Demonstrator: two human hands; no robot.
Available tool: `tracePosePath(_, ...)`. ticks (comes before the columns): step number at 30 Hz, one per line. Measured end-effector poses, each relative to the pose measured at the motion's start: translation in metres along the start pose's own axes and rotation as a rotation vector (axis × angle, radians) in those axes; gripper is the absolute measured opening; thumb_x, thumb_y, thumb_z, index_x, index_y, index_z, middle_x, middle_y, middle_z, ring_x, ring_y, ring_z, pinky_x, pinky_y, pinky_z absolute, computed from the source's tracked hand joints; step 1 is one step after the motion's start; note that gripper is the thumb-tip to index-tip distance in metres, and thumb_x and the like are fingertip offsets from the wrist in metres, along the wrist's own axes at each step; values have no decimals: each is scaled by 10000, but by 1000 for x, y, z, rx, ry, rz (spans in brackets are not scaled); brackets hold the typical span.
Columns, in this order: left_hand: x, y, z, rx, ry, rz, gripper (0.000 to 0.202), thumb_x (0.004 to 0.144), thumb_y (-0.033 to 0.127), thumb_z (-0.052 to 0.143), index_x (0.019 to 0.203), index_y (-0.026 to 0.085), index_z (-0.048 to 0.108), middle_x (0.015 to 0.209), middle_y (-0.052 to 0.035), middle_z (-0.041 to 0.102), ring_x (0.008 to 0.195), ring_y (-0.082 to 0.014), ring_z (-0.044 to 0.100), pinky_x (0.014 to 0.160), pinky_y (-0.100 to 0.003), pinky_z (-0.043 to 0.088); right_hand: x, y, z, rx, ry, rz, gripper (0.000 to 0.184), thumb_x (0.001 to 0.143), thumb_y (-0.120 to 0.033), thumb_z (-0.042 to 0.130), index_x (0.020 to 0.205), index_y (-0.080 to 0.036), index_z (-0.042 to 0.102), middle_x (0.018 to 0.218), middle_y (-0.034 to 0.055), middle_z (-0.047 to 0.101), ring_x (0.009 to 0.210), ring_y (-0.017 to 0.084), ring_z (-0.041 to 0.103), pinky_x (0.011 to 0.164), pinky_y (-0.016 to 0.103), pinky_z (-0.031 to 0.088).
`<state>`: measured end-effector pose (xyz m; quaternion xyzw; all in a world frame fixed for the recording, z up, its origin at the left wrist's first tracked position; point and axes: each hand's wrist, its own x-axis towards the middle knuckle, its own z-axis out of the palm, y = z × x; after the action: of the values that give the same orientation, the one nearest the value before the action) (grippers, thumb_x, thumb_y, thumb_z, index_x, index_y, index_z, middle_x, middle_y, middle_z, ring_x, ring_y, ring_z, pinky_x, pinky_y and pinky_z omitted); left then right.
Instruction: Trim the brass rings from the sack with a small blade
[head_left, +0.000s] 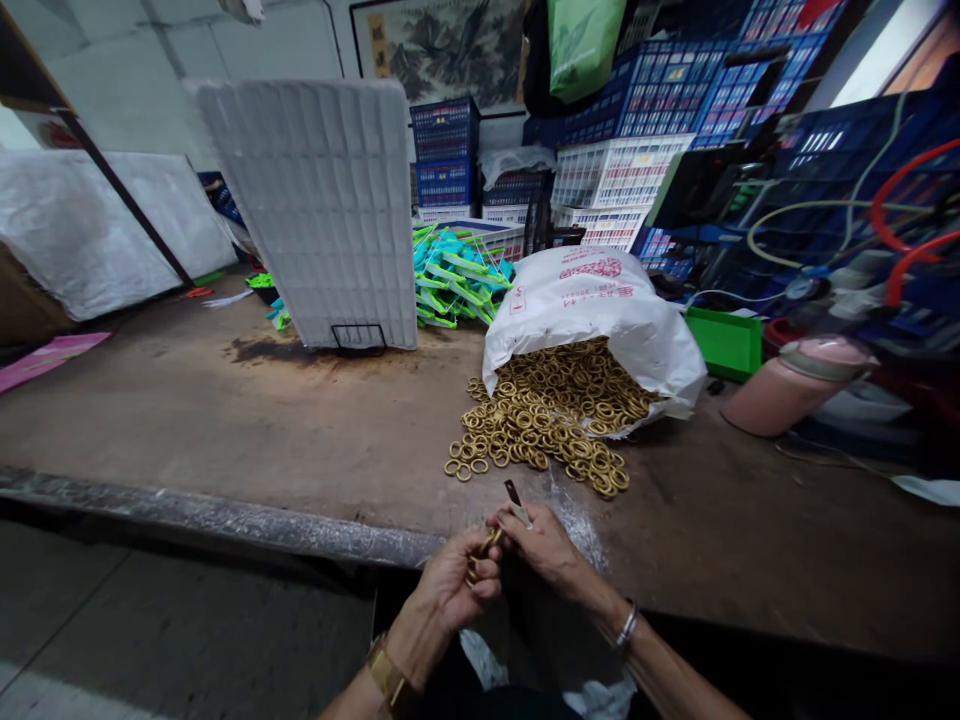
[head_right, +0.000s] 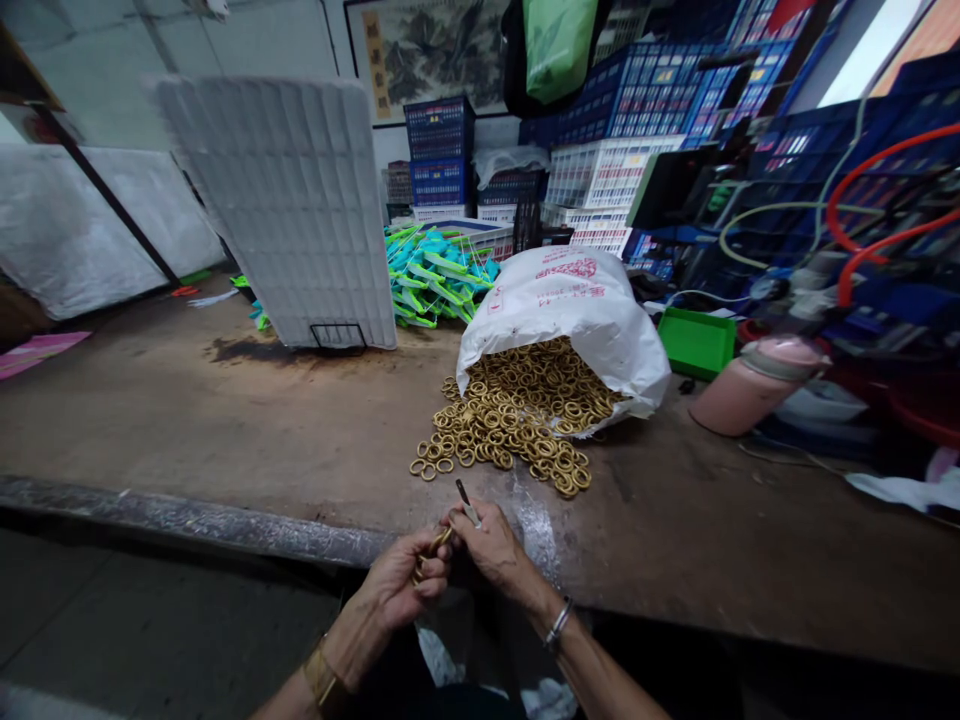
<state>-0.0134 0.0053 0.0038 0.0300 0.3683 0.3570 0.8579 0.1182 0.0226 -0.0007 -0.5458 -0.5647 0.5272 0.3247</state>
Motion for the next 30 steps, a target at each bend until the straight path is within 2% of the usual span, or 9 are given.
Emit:
tracePosePath(3, -5, 1, -4, 4, -29, 40, 60, 692, 115, 522, 700, 135, 466, 516, 35, 463, 312, 6, 284, 323, -120, 127, 17, 6, -2, -138, 99, -25, 236, 762, -335, 401, 716, -165, 558, 512, -42, 461, 460, 91, 390, 448, 199, 286)
tracePosePath(7, -11, 4, -11, 7, -154, 130, 181, 668, 138, 575, 822, 177, 489, 545, 37, 482, 349, -18, 350, 347, -125, 165, 44, 4, -3, -488, 294, -191, 221, 790, -281, 370, 667, -177, 521, 555, -19, 491, 519, 102, 406, 501, 211, 267)
tracePosePath(9, -12, 7, -14, -22, -191, 148, 190, 668, 139, 586, 838, 171, 509, 570, 24, 500, 387, -31, 400, 356, -124, 195, 53, -1, -1, -650, 323, -191, 193, 800, -242, 370, 712, -180, 530, 581, -7, 523, 535, 107, 433, 516, 219, 254)
tracePosePath(13, -11, 13, -19, -108, -207, 131, 100, 693, 179, 587, 773, 127, 555, 672, -37, 559, 537, -85, 524, 381, -132, 293, 63, -9, 7, -872, 295, -124, 130, 813, -245, 414, 824, -188, 531, 706, 33, 608, 611, 127, 529, 536, 233, 248)
tracePosePath(17, -8, 15, -22, -146, -165, 125, 159, 729, 253, 578, 682, 101, 577, 705, -74, 593, 592, -117, 563, 394, -151, 358, 66, -7, 13, -970, 291, -90, 156, 822, -304, 435, 916, -197, 499, 791, 50, 633, 691, 159, 579, 543, 242, 253)
tracePosePath(23, -5, 13, -25, -138, -75, 171, 80, 698, 163, 609, 691, 87, 586, 715, -68, 614, 606, -123, 578, 434, -174, 421, 66, -11, 12, -1028, 260, -98, 134, 811, -268, 421, 894, -201, 501, 792, 42, 635, 697, 165, 583, 527, 254, 232)
tracePosePath(26, -6, 14, -24, -135, -101, 189, 106, 677, 176, 634, 676, 100, 560, 667, -37, 589, 566, -104, 553, 414, -160, 392, 60, -12, 10, -1048, 242, -126, 149, 816, -232, 381, 884, -191, 508, 799, 46, 628, 684, 161, 571, 527, 263, 226)
tracePosePath(30, -7, 14, -20, -122, -116, 211, 181, 657, 209, 660, 650, 123, 501, 565, 17, 511, 440, -45, 448, 348, -121, 255, 45, -4, 7, -1079, 205, -179, 180, 787, -170, 381, 916, -172, 506, 844, 62, 612, 726, 163, 547, 572, 265, 248)
